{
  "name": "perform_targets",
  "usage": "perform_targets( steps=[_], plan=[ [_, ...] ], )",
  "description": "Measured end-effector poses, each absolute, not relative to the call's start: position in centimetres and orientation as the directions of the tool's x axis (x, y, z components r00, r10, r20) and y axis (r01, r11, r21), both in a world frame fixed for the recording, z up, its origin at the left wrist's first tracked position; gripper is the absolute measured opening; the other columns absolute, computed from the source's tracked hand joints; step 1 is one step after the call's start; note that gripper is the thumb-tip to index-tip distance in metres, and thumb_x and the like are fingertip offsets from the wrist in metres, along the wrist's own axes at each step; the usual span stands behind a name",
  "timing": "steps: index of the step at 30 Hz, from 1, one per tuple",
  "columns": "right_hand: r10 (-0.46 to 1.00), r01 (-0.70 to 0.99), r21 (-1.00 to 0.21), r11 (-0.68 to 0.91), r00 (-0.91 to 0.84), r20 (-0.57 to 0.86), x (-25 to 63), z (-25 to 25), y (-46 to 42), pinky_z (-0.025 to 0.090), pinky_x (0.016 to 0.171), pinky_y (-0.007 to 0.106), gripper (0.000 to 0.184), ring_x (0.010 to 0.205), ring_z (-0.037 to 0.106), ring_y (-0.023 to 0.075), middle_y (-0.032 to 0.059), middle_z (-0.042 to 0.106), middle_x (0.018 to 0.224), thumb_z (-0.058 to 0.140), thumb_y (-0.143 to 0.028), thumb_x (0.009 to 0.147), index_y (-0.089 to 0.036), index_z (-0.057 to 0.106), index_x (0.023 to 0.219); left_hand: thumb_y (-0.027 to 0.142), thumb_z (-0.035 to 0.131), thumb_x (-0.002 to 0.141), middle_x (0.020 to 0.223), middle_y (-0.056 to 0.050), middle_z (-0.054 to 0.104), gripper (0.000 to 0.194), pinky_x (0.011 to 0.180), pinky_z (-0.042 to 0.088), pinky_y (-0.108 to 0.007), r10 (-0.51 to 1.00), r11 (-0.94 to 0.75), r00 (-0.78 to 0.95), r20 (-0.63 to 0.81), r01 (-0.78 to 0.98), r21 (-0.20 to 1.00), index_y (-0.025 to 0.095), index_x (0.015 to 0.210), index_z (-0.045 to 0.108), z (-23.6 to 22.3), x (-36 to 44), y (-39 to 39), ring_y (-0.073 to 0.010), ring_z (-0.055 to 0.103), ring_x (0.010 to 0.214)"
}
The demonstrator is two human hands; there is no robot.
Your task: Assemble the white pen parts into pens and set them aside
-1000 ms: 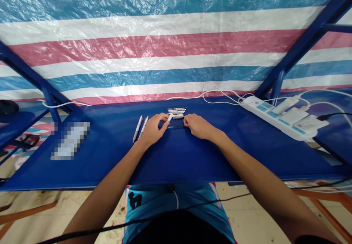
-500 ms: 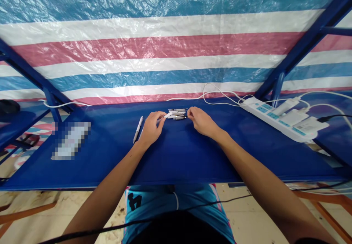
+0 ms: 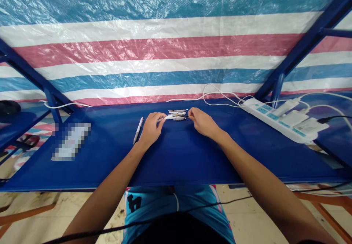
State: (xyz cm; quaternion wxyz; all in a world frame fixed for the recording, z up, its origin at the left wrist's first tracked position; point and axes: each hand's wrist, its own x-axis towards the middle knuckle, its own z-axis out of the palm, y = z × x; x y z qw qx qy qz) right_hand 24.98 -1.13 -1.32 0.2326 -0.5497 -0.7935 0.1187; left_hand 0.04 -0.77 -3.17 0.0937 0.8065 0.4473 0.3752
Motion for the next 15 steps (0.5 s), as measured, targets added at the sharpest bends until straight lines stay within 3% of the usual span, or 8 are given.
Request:
perform_targets(
  steps=[6,15],
  plan=[
    [0.913,0.799,-0.443,0.406,-0.335,0.231,25.0,-1.7,-1.1,0.041,0.070,0.031,0.012,0.077,0.058,0.0217,0.0079,0.065,0.092,0.044,-0.016,0.098,-0.023,0.052,0.093,0.025,0.053,0.101,0.099,-0.006,0.074,0.019,0.092,0.053,-0.038,0.790,-0.592,0.342,0.509,0.641,0.488,0.022,0.106,0.071,-3.1,0.0,-0.8,-0.0251,0.064,0.097],
    [0.838,0.631,-0.557,0.540,-0.465,0.286,24.6,-2.4,-0.9,0.045,0.076,0.031,0.014,0.078,0.057,0.0200,0.0070,0.065,0.093,0.046,-0.012,0.092,-0.023,0.051,0.086,0.028,0.054,0.102,0.104,-0.008,0.076,0.021,0.097,0.053,-0.042,0.773,-0.633,0.437,0.460,0.579,0.514,0.022,0.105,0.074,-3.1,0.3,-1.1,-0.0264,0.066,0.102]
  ],
)
